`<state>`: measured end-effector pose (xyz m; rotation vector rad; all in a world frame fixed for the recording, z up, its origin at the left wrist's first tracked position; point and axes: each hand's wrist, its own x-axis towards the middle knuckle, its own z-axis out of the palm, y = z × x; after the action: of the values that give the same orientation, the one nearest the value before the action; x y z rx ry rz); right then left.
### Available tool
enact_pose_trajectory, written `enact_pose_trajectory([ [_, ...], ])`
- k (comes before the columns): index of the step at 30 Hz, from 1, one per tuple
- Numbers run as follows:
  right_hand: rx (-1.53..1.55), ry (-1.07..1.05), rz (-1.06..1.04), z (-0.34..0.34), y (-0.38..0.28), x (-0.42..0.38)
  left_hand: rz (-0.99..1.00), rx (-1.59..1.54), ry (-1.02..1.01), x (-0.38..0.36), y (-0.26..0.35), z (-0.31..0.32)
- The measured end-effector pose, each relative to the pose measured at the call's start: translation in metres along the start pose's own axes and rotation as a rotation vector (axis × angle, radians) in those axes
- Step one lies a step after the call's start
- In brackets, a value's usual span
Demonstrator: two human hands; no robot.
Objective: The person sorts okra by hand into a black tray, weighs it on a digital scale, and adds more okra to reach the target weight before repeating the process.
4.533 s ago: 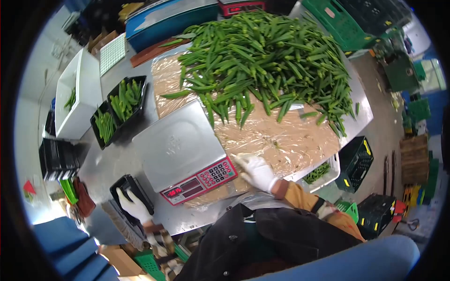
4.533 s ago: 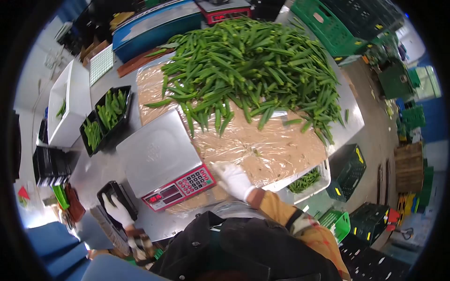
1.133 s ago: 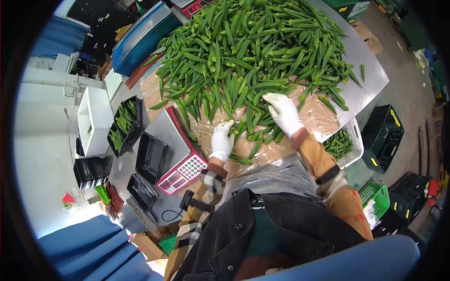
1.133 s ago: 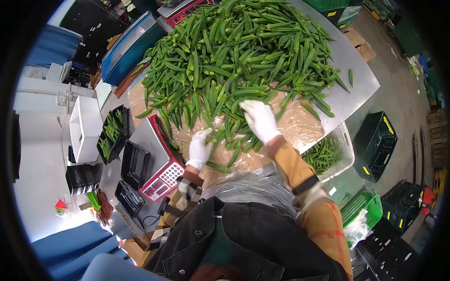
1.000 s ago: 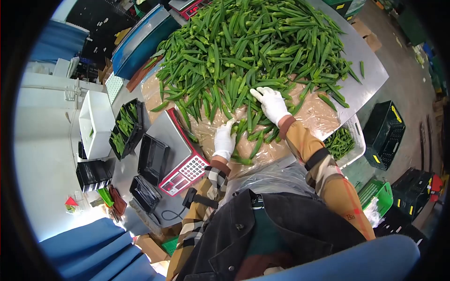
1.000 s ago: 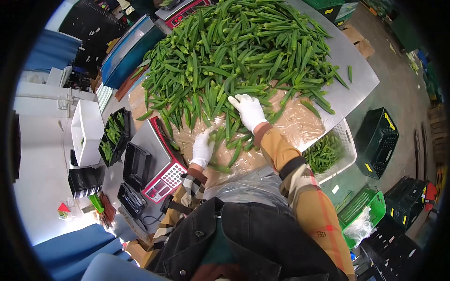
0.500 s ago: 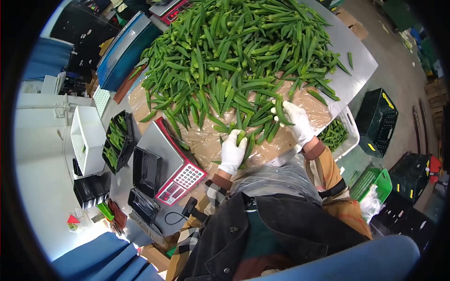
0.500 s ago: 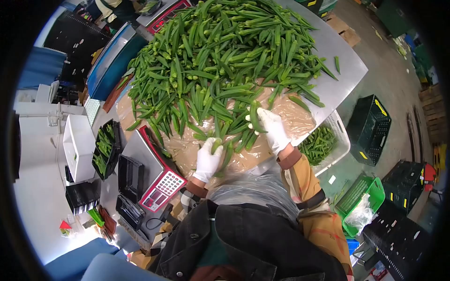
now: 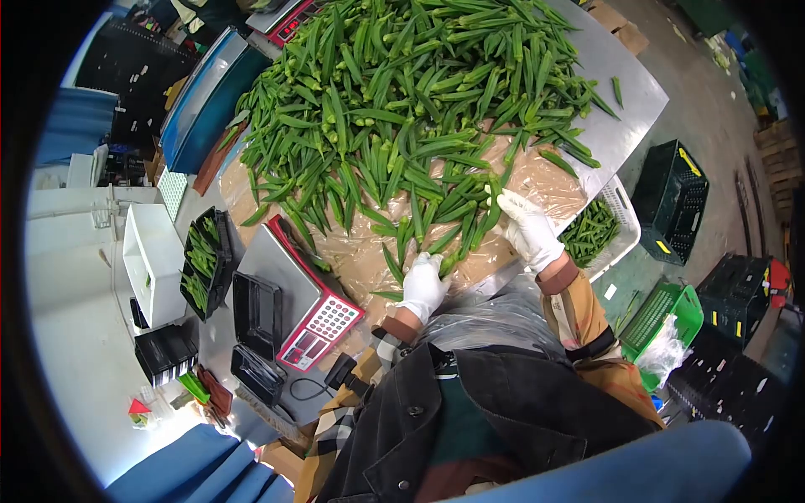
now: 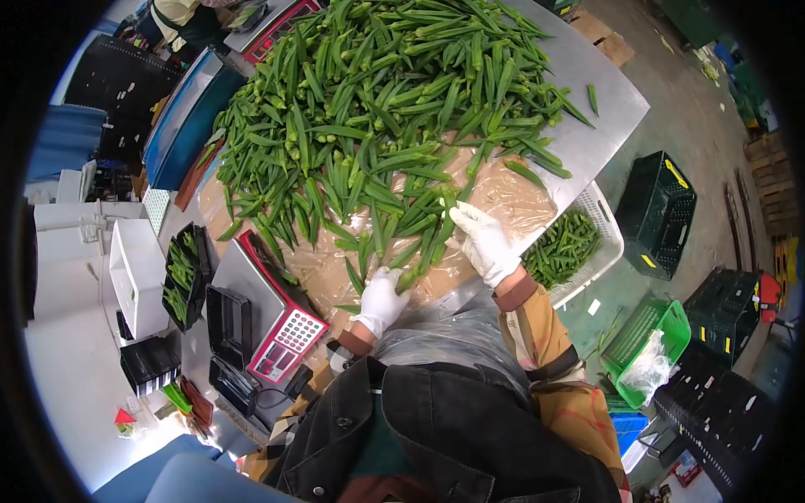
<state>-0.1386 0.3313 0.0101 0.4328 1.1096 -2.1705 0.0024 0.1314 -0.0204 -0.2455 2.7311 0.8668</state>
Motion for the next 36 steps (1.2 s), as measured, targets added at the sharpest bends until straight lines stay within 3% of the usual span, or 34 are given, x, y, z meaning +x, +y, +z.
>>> enact_pose_trajectory([
  [3, 0.2, -0.194, 0.087, -0.007, -0.003, -0.003, 0.09, -0.049, 0.011, -0.002, -0.013, 0.002],
  [5, 0.18, -0.188, 0.09, -0.007, -0.006, -0.009, 0.203, -0.081, 0.098, -0.002, -0.028, 0.004],
  [8, -0.06, -0.034, 0.091, -0.03, -0.004, -0.015, -0.072, -0.714, 0.098, 0.014, -0.048, -0.023],
  [9, -0.282, 0.135, 0.064, -0.036, 0.001, -0.014, -0.133, -0.766, 0.191, 0.021, -0.048, -0.034],
  [10, -0.454, 0.167, 0.057, -0.04, 0.009, -0.011, -0.196, -0.817, 0.285, 0.028, -0.046, -0.048],
  [13, -0.851, 0.199, 0.027, -0.032, 0.023, -0.005, -0.161, -0.308, 0.465, 0.051, -0.03, -0.065],
  [16, -1.407, 0.271, -0.506, -0.013, 0.063, 0.02, -0.052, -0.02, 0.472, 0.073, -0.017, -0.036],
  [18, -1.651, 0.403, -0.279, 0.026, 0.07, 0.022, -0.088, 0.31, 0.286, 0.081, 0.008, -0.03],
  [19, -1.676, 0.359, -0.225, 0.04, 0.064, 0.02, -0.019, 0.399, 0.297, 0.083, 0.012, -0.026],
  [23, -1.581, 0.345, -0.138, 0.036, 0.055, 0.028, -0.131, 0.238, 0.239, 0.094, 0.001, -0.028],
  [26, -1.379, 0.336, -0.114, 0.012, 0.041, 0.025, -0.214, -0.202, 0.315, 0.083, -0.011, -0.055],
  [27, -1.181, 0.243, -0.167, 0.014, 0.025, 0.015, -0.113, -0.374, 0.397, 0.075, -0.017, -0.068],
  [28, -1.158, 0.223, 0.01, 0.001, 0.023, 0.02, -0.111, -0.494, 0.398, 0.07, -0.029, -0.077],
  [32, -0.961, 0.072, 0.049, -0.027, 0.013, 0.009, -0.139, -0.979, 0.354, 0.043, -0.064, -0.106],
  [36, -0.991, -0.083, 0.025, -0.005, 0.013, -0.001, -0.171, -0.897, 0.316, 0.025, -0.065, -0.113],
])
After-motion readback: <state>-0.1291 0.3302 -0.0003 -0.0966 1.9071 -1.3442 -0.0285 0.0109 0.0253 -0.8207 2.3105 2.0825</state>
